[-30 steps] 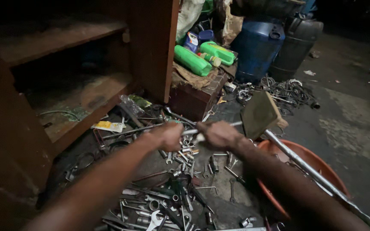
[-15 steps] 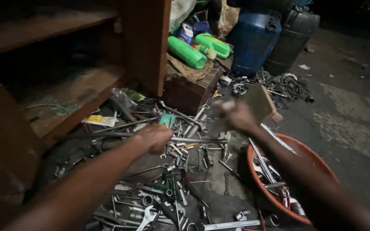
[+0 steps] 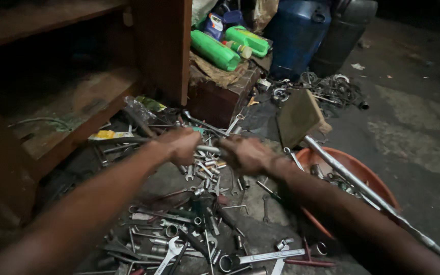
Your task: The person sits on the floor and wipes various metal tools, including wrenches and sockets, with a cloth. They pick up each tool from a pile, clean it, and place it into a red plastic basin.
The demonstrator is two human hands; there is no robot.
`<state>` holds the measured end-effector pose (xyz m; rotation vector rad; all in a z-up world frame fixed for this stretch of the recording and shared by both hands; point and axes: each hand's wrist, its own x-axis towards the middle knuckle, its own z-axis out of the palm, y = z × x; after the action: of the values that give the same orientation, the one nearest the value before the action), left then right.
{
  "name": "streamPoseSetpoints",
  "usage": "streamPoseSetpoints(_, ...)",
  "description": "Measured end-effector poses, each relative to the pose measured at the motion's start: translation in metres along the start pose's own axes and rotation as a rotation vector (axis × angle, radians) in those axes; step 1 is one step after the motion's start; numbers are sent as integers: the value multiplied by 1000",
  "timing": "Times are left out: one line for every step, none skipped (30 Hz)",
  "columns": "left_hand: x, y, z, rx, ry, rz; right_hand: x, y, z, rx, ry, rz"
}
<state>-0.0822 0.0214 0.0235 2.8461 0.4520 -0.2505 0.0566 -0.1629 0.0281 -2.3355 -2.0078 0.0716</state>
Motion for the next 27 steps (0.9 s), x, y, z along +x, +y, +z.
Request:
streamPoseSetpoints(4, -5, -5, -35, -15, -21, -2, 15, -3, -79, 108, -77)
streamPoseSetpoints(7, -8, -6, -72, -32, -42, -7, 31, -7, -102, 98, -40)
streamPoseSetpoints(9, -8, -5, -52, 9, -1, -14, 47, -13, -125, 89, -3)
streamPoseSetpoints(8, -10, -3, -30, 51, 33, -17, 57, -14, -145, 81, 27)
streamPoseSetpoints(8, -11, 0, -8, 92, 67, -17, 63, -12, -133, 69, 45)
streamPoseSetpoints(8, -9, 4, -6, 82, 66, -18, 66, -7, -112, 56, 70)
streamPoseSetpoints(9, -5, 7, -3, 73, 64, -19, 68, -2, -91, 44, 95)
streamPoseSetpoints(11, 0, 8, -6, 73, 62, -20, 71, 1, -49, 28, 133)
streamPoseSetpoints(11, 2, 8, 20, 66, 58, -21, 72, 5, -6, 13, 170)
streamPoseSetpoints(11, 4, 8, 45, 57, 59, -24, 75, 9, 37, -4, 213)
streamPoseSetpoints(12, 6, 8, 70, 48, 59, -26, 81, 9, 77, 14, 220)
streamPoseSetpoints(14, 11, 6, 57, 59, 91, -29, 87, 11, 124, 35, 236)
streamPoseSetpoints(17, 15, 4, 43, 69, 123, -34, 92, 12, 169, 57, 252)
streamPoseSetpoints(18, 21, 4, 26, 81, 153, -43, 99, 11, 153, 96, 296)
streamPoseSetpoints(18, 29, 6, -29, 101, 168, -52, 105, 9, 135, 134, 339)
streamPoseSetpoints(21, 40, 7, -82, 125, 184, -60, 113, 6, 114, 177, 381)
streamPoseSetpoints(24, 52, 8, -135, 148, 200, -68, 121, 3, 80, 233, 357)
streamPoseSetpoints(28, 64, 8, -125, 177, 221, -78, 132, -1, 46, 292, 337)
streamPoseSetpoints(34, 76, 9, -115, 206, 243, -87, 143, -3, 10, 351, 317)
streamPoseSetpoints(41, 88, 11, -108, 232, 267, -96, 153, -2, 142, 327, 478)
streamPoseSetpoints(49, 100, 13, -88, 269, 293, -105, 165, -1, 276, 303, 638)
streamPoseSetpoints(57, 112, 16, -68, 300, 322, -117, 178, 4, 416, 279, 800)
streamPoseSetpoints(66, 124, 20, -49, 332, 351, -130, 192, 11, 588, 295, 833)
streamPoseSetpoints(73, 135, 27, -52, 316, 384, -142, 204, 24, 769, 308, 859)
streamPoseSetpoints(81, 147, 34, -55, 299, 417, -156, 218, 38, 952, 324, 879)
streamPoseSetpoints(88, 159, 40, -60, 285, 446, -171, 234, 48, 830, 263, 892)
streamPoseSetpoints(94, 169, 48, -34, 282, 481, -187, 250, 58, 709, 201, 901)
